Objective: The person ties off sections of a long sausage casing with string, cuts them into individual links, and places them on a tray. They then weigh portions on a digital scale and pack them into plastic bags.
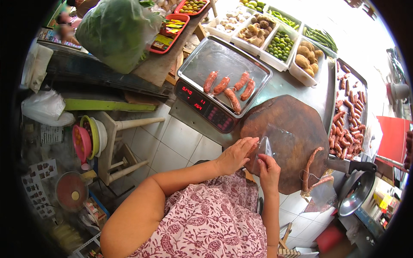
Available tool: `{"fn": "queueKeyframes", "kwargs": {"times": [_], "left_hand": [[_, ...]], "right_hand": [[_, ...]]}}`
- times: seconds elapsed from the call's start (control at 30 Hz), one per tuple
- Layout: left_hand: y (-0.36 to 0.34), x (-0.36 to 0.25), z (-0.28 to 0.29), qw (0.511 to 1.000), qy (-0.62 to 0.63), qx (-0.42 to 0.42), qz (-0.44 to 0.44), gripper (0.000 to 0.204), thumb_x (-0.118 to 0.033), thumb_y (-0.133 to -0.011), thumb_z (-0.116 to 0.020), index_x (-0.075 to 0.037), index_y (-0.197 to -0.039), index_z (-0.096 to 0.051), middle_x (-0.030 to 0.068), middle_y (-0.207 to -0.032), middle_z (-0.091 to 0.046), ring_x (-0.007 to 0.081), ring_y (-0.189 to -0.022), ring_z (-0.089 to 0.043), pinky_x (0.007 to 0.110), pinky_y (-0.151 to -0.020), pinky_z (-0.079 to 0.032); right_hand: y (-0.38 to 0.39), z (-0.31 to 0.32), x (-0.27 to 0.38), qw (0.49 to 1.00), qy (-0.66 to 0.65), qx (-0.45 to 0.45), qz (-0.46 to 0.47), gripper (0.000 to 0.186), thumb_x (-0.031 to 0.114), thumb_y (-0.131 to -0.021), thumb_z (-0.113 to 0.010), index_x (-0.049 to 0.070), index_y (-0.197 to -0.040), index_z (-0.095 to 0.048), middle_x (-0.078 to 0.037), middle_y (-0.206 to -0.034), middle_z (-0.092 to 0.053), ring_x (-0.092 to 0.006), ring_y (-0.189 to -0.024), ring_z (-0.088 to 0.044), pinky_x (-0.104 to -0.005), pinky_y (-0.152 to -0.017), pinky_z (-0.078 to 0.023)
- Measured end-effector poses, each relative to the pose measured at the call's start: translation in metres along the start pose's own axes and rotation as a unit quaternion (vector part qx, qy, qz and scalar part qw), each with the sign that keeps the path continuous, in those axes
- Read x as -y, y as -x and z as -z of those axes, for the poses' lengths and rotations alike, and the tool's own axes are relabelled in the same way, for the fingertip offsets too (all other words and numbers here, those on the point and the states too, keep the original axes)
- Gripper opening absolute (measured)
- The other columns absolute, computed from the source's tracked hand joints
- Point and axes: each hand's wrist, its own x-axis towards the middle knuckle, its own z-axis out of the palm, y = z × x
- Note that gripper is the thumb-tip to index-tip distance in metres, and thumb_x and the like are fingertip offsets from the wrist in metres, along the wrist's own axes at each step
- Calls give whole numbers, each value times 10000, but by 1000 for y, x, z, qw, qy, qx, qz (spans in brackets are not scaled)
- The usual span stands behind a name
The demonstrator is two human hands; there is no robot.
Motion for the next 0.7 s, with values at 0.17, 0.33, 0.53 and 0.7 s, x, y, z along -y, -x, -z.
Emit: {"fn": "queueKeyframes", "kwargs": {"times": [0.17,0.33,0.53,0.7], "left_hand": [[-20,7,-39,1000,-3,-7,-22,531,-23,-781,-615,16,-1302,-523,232,-1254,-566,394,-1182,-534,454,-1017,-442],[-42,-6,-70,930,319,100,153,427,139,-884,-457,47,-1296,-518,193,-1182,-663,218,-1115,-660,308,-980,-507],[-41,-66,-120,943,166,283,61,543,-45,-973,-548,-78,-1474,-341,200,-1209,-627,340,-1060,-664,396,-890,-525],[-46,-103,-170,969,98,221,-47,663,-56,-943,-589,-121,-1527,-282,198,-1445,-382,346,-1093,-631,410,-902,-521]], "right_hand": [[16,5,-11,998,-29,-41,39,265,53,-870,-675,3,-1130,-671,-167,-1050,-698,-239,-871,-681,-335,-784,-535],[46,41,-39,985,-107,-122,-55,302,85,-899,-681,-4,-1184,-640,-117,-984,-695,-172,-823,-673,-310,-701,-546],[63,81,-75,885,-440,-75,-133,419,130,-959,-647,18,-1346,-534,-56,-1055,-672,-112,-847,-662,-272,-701,-582],[66,131,-128,853,-492,-89,-151,285,102,-950,-643,3,-1214,-606,-68,-998,-705,-123,-754,-677,-269,-688,-584]]}}
